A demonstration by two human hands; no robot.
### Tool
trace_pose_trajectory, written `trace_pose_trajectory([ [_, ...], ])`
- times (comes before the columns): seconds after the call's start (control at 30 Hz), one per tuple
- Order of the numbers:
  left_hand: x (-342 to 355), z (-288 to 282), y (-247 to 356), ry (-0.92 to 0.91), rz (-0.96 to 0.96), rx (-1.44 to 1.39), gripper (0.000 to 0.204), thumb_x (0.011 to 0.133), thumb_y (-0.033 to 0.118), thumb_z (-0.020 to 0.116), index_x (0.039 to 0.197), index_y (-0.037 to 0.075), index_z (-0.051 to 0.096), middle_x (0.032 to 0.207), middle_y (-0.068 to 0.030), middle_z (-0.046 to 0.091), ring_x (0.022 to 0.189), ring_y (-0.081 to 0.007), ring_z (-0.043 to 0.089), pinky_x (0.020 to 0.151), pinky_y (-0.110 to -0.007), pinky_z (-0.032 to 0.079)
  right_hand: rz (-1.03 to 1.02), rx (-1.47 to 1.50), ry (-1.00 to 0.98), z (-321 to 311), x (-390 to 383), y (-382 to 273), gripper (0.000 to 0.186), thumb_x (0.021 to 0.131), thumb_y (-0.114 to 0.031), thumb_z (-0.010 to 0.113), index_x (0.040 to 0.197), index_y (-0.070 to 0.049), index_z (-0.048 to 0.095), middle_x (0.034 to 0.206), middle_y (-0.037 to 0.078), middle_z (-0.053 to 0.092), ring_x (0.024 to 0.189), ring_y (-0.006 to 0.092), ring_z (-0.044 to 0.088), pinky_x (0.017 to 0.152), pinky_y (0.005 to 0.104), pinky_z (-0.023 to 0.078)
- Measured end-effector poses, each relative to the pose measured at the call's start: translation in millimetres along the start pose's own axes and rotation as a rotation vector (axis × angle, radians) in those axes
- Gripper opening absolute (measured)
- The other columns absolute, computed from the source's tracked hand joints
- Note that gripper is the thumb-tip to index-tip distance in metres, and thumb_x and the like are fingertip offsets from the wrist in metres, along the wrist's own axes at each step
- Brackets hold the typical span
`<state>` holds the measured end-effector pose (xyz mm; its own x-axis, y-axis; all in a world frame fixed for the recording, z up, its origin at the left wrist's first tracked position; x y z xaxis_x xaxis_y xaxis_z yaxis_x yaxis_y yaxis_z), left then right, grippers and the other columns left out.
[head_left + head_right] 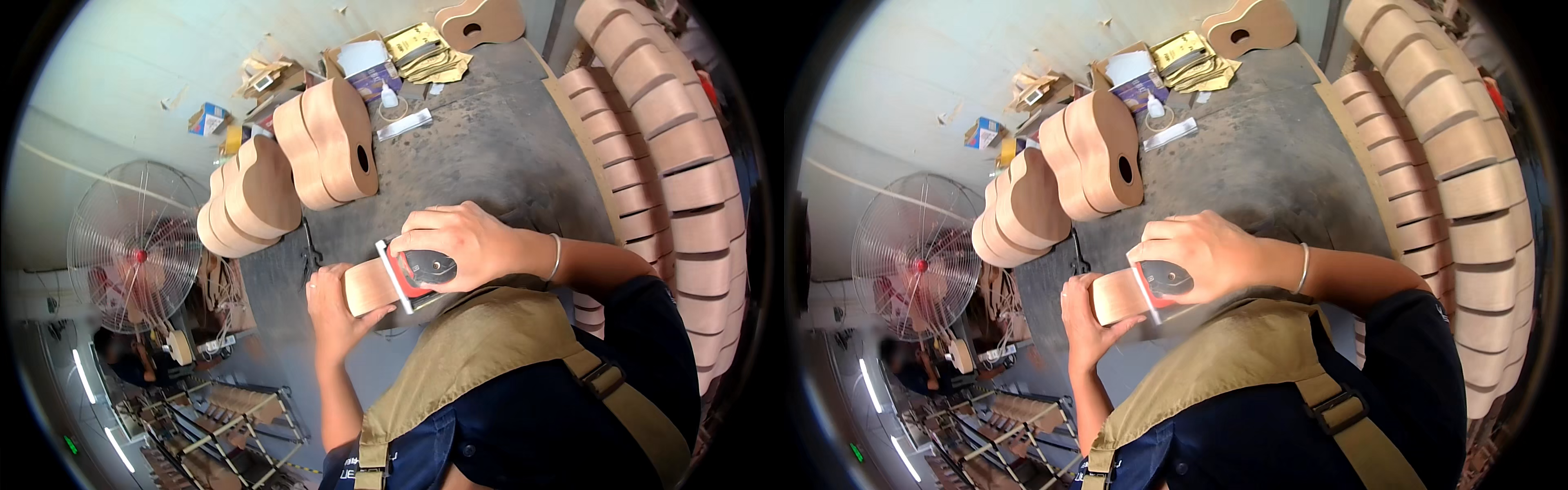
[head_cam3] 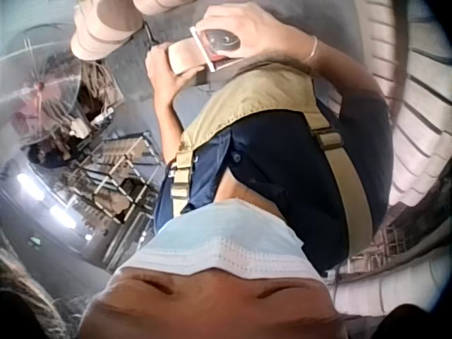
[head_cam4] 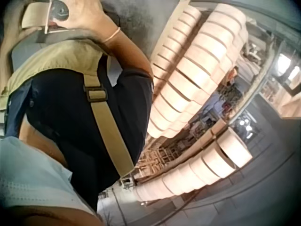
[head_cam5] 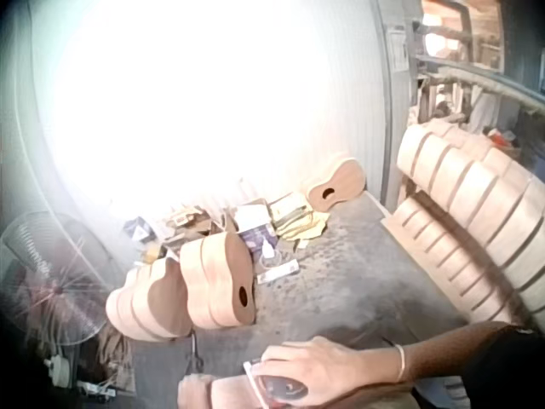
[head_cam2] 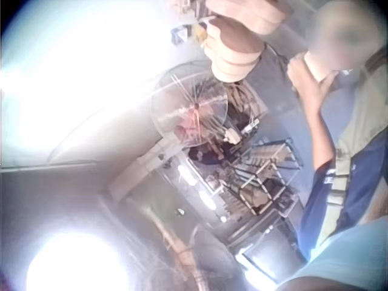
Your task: The person uses a handheld electric sander to smooth the surface of unfinished wooden guitar bodies. They systematically move the tool across the curved top and sides of the instrument, flipping it over to treat both faces. The person works on multiple guitar bodies in a workshop setting, placing finished pieces aside.
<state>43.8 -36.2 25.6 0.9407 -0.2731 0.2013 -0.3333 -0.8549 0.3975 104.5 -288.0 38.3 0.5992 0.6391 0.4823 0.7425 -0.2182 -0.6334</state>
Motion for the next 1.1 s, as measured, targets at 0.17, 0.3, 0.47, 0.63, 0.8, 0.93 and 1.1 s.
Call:
trace_pose_trajectory([
  [0.17, 0, 0, 3, 0.023, 0.0, 0.013, 0.09, 0.06, 0.054, 0.104, 0.127, 0.007, 0.065, 0.119, -0.0113, 0.068, 0.109, -0.0364, 0.062, 0.1, -0.05, 0.046, -0.018, -0.073, -0.255, -11, 9, 6, 0.06, 0.072, -0.023, 0.093, 0.127, -0.012, 0.071, 0.112, 0.006, 0.067, 0.097, 0.0305, 0.072, 0.077, 0.0433, 0.059],
  [0.3, -5, 0, -3, 0.041, -0.049, -0.01, 0.092, 0.058, 0.055, 0.104, 0.126, 0.007, 0.065, 0.116, -0.0106, 0.069, 0.109, -0.0357, 0.062, 0.1, -0.049, 0.046, -0.031, 0.02, -0.077, -3, 12, 6, 0.055, 0.076, -0.026, 0.093, 0.124, -0.011, 0.072, 0.109, 0.007, 0.069, 0.095, 0.0316, 0.073, 0.076, 0.0441, 0.059],
  [0.47, -31, -10, -43, 0.128, -0.082, -0.109, 0.091, 0.054, 0.055, 0.106, 0.119, 0.007, 0.066, 0.111, -0.0115, 0.066, 0.107, -0.0369, 0.062, 0.098, -0.049, 0.047, 0.052, 0.111, -0.1, -18, -10, 21, 0.052, 0.077, -0.017, 0.088, 0.126, -0.013, 0.074, 0.109, 0.005, 0.073, 0.094, 0.0321, 0.075, 0.079, 0.0422, 0.061],
  [0.63, -31, -5, -39, 0.12, -0.08, -0.071, 0.093, 0.053, 0.056, 0.107, 0.12, 0.006, 0.065, 0.114, -0.0122, 0.066, 0.11, -0.0377, 0.06, 0.098, -0.05, 0.047, 0.029, 0.041, -0.081, -8, -2, 14, 0.054, 0.077, -0.022, 0.089, 0.128, -0.014, 0.073, 0.111, 0.006, 0.073, 0.097, 0.0309, 0.074, 0.079, 0.0427, 0.062],
  [0.8, -24, 0, -36, 0.114, -0.089, -0.091, 0.096, 0.053, 0.057, 0.106, 0.122, 0.006, 0.064, 0.116, -0.013, 0.065, 0.111, -0.038, 0.06, 0.099, -0.05, 0.046, 0.016, -0.069, -0.155, 5, 11, -11, 0.057, 0.078, -0.028, 0.09, 0.131, -0.016, 0.072, 0.112, 0.007, 0.071, 0.099, 0.0317, 0.074, 0.078, 0.0434, 0.061],
  [0.93, -70, -6, -104, 0.167, -0.15, -0.146, 0.098, 0.049, 0.049, 0.11, 0.122, 0.005, 0.062, 0.116, -0.0126, 0.06, 0.111, -0.0354, 0.06, 0.097, -0.047, 0.051, 0.121, 0.099, -0.071, 2, -17, 17, 0.059, 0.076, -0.022, 0.094, 0.129, -0.013, 0.071, 0.111, 0.008, 0.07, 0.099, 0.0332, 0.073, 0.086, 0.0401, 0.06],
  [1.1, -112, 4, -161, 0.174, -0.265, -0.244, 0.11, 0.048, 0.047, 0.112, 0.134, 0.005, 0.059, 0.129, -0.0141, 0.058, 0.121, -0.0388, 0.055, 0.105, -0.05, 0.048, 0.29, 0.222, 0.148, 42, -72, 71, 0.06, 0.08, -0.018, 0.096, 0.132, -0.008, 0.068, 0.111, 0.008, 0.071, 0.105, 0.0251, 0.071, 0.098, 0.0366, 0.056],
])
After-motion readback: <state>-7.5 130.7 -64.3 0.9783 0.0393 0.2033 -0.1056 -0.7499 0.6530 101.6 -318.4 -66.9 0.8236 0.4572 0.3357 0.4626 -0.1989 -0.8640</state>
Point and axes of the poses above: each hand's wrist, its own x-axis towards the middle knuckle, its own z-axis out of the palm, y = z × x, the point moved 5 cm from there along x, towards the middle knuckle
